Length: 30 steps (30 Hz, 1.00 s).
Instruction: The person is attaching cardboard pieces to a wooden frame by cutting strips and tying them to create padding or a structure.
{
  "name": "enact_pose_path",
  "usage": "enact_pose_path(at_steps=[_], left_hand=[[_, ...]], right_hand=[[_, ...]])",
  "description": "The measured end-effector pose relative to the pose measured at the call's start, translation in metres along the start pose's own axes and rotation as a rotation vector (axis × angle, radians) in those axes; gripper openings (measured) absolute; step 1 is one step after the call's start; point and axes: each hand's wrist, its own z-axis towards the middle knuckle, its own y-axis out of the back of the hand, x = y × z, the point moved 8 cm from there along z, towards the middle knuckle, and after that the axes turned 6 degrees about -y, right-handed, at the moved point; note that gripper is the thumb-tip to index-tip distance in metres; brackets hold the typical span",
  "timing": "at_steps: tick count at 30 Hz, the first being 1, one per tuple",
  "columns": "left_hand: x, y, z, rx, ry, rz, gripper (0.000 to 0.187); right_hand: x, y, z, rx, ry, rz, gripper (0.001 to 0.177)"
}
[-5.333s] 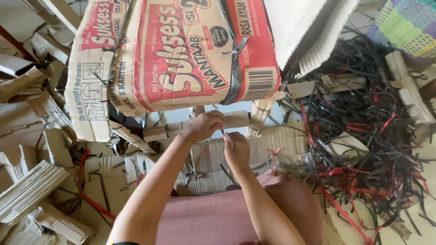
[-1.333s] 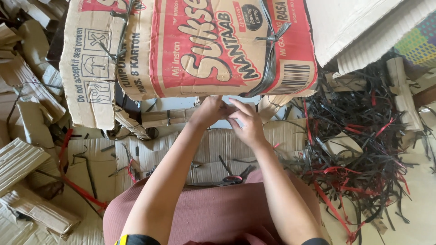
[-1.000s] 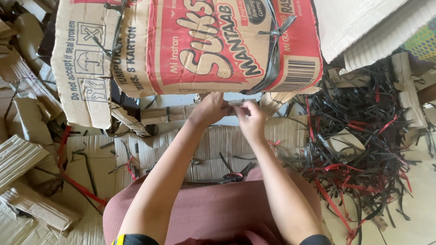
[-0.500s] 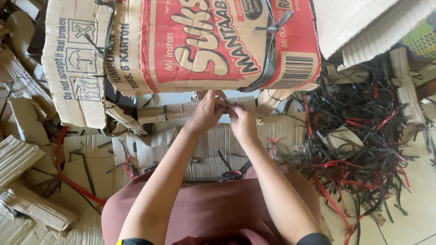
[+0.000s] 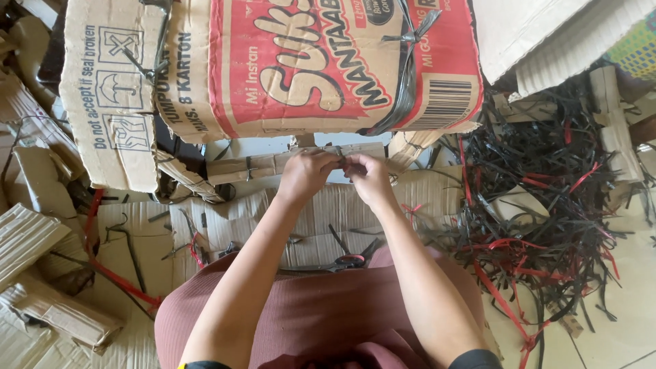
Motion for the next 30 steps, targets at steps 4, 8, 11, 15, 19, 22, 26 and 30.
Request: enact_pose_path(at_steps=[4, 8, 11, 15, 19, 22, 26, 30], left_hand=[[0.006, -0.004, 0.004, 0.013, -0.040, 0.036, 0.006], [0.028, -0.016, -0.001, -0.016, -0.017, 0.104, 0.008], [0.043, -0.025, -0.002, -0.025, 0.027, 0.127, 0.009], [0.062, -0.027, 0.002, -0.013, 0.181, 0.105, 0.010], [0.051, -0.018, 0.000, 0.006, 0.219, 0.072, 0.012], [0.010, 0.000, -0.016, 0.046, 0.242, 0.078, 0.007], [0.020, -0.046, -0.063, -0.084, 0.693, -0.588, 0.007], [0.007, -0.069, -0.073, -0.371, 0.941, -1.178, 0.013]], right_hand=[[0.025, 0.011, -0.008, -0.103, 0.082, -0.006, 0.021], [0.042, 0.021, -0.016, -0.222, 0.284, -0.163, 0.017], [0.031, 0.026, -0.015, -0.274, 0.369, -0.247, 0.012], [0.023, 0.025, -0.023, -0.321, 0.411, -0.342, 0.009], [-0.001, 0.022, -0.027, -0.343, 0.421, -0.353, 0.012], [0.000, 0.017, -0.036, -0.294, 0.361, -0.297, 0.011], [0.009, 0.004, -0.052, -0.206, 0.109, -0.114, 0.004], [-0.015, -0.011, -0.060, -0.190, -0.105, -0.020, 0.010]])
